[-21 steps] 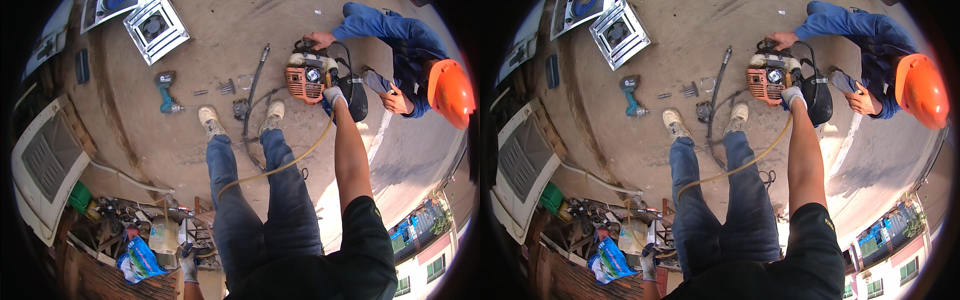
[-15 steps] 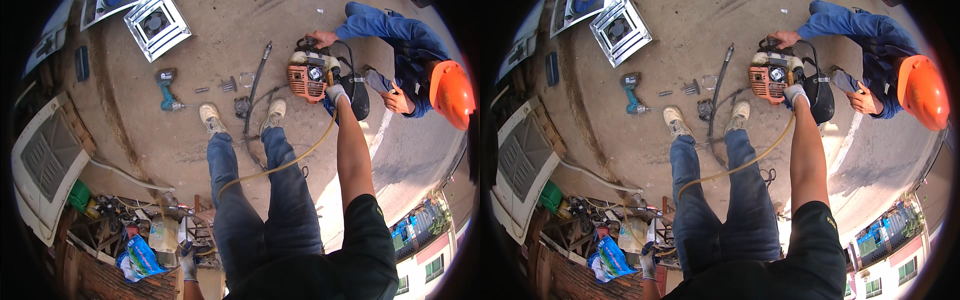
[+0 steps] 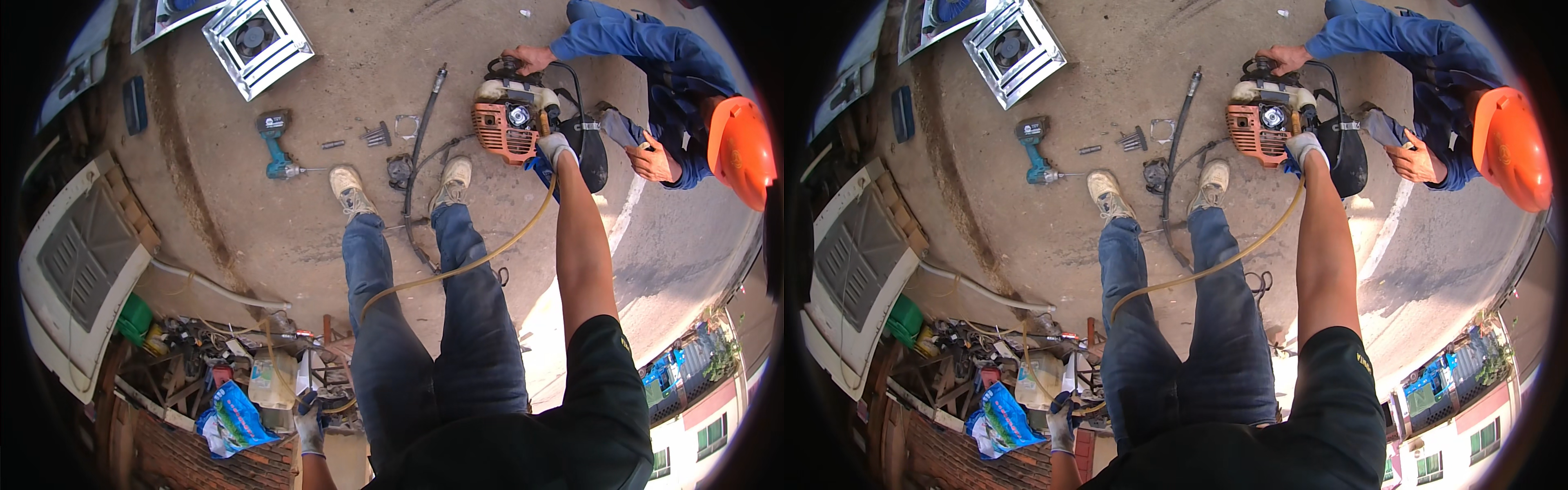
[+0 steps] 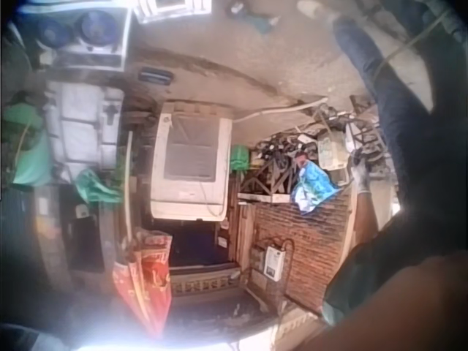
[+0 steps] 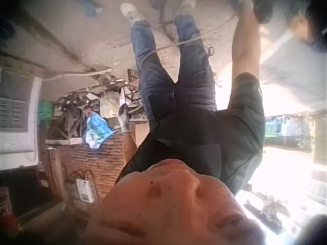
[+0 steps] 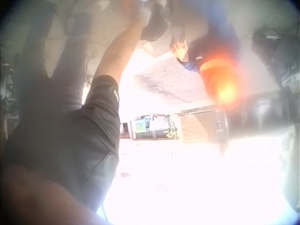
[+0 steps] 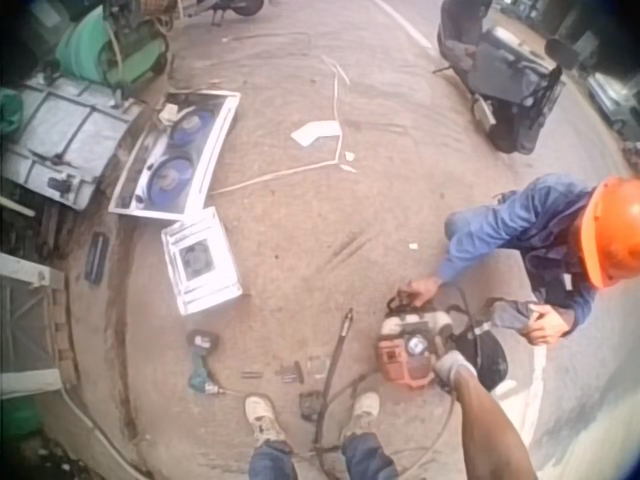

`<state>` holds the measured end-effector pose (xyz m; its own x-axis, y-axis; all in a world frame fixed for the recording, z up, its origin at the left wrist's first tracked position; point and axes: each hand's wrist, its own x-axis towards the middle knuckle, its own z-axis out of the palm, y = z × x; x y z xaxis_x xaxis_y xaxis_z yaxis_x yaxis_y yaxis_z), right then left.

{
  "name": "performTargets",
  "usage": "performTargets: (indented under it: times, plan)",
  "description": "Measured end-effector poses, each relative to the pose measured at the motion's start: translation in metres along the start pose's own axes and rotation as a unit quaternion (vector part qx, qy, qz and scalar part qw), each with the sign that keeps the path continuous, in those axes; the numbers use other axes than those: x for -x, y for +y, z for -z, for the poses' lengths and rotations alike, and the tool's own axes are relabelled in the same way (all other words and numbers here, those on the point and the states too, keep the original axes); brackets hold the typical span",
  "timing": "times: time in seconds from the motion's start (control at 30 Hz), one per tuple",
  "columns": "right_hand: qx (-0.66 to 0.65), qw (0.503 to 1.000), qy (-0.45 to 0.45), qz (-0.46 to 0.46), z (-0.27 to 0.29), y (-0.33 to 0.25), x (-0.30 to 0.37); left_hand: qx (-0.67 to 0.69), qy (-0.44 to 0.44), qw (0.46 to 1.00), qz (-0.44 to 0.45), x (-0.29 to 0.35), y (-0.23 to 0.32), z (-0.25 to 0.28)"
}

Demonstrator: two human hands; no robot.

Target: The person works on a small engine with another person, using a cordless drill and a wrench to remove and install components. They also search through a green bin for tools and parts.

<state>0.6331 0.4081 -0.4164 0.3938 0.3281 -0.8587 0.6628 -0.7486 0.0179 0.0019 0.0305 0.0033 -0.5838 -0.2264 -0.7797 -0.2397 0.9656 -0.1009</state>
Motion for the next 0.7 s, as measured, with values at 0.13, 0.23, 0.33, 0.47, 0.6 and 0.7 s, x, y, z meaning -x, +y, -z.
performTargets:
  times: [0.13, 0.23, 0.33, 0.47, 0.6, 0.7]
  plan:
    - [-0.032, 0.999, -0.003, -0.019, 0.004, -0.007, 0.010, 0.005, 0.001, 1.000, -0.007, -0.005, -0.008, 0.005]
    - [-0.026, 0.999, -0.008, -0.016, 0.006, -0.009, 0.012, 0.019, -0.003, 0.999, -0.028, -0.013, -0.017, 0.009]
    - [-0.023, 1.000, -0.012, -0.017, 0.005, -0.003, 0.006, 0.023, -0.005, 0.999, -0.031, -0.017, -0.024, 0.010]
    - [0.035, 0.997, -0.054, 0.035, 0.002, 0.005, -0.005, 0.026, -0.006, 0.999, -0.021, -0.015, -0.023, 0.008]
    - [0.008, 1.000, -0.027, 0.010, 0.003, 0.004, -0.001, 0.003, -0.006, 1.000, -0.023, -0.011, -0.015, 0.005]
    - [0.003, 1.000, -0.008, -0.002, 0.006, 0.002, 0.005, -0.014, -0.012, 1.000, -0.019, -0.007, -0.006, 0.003]
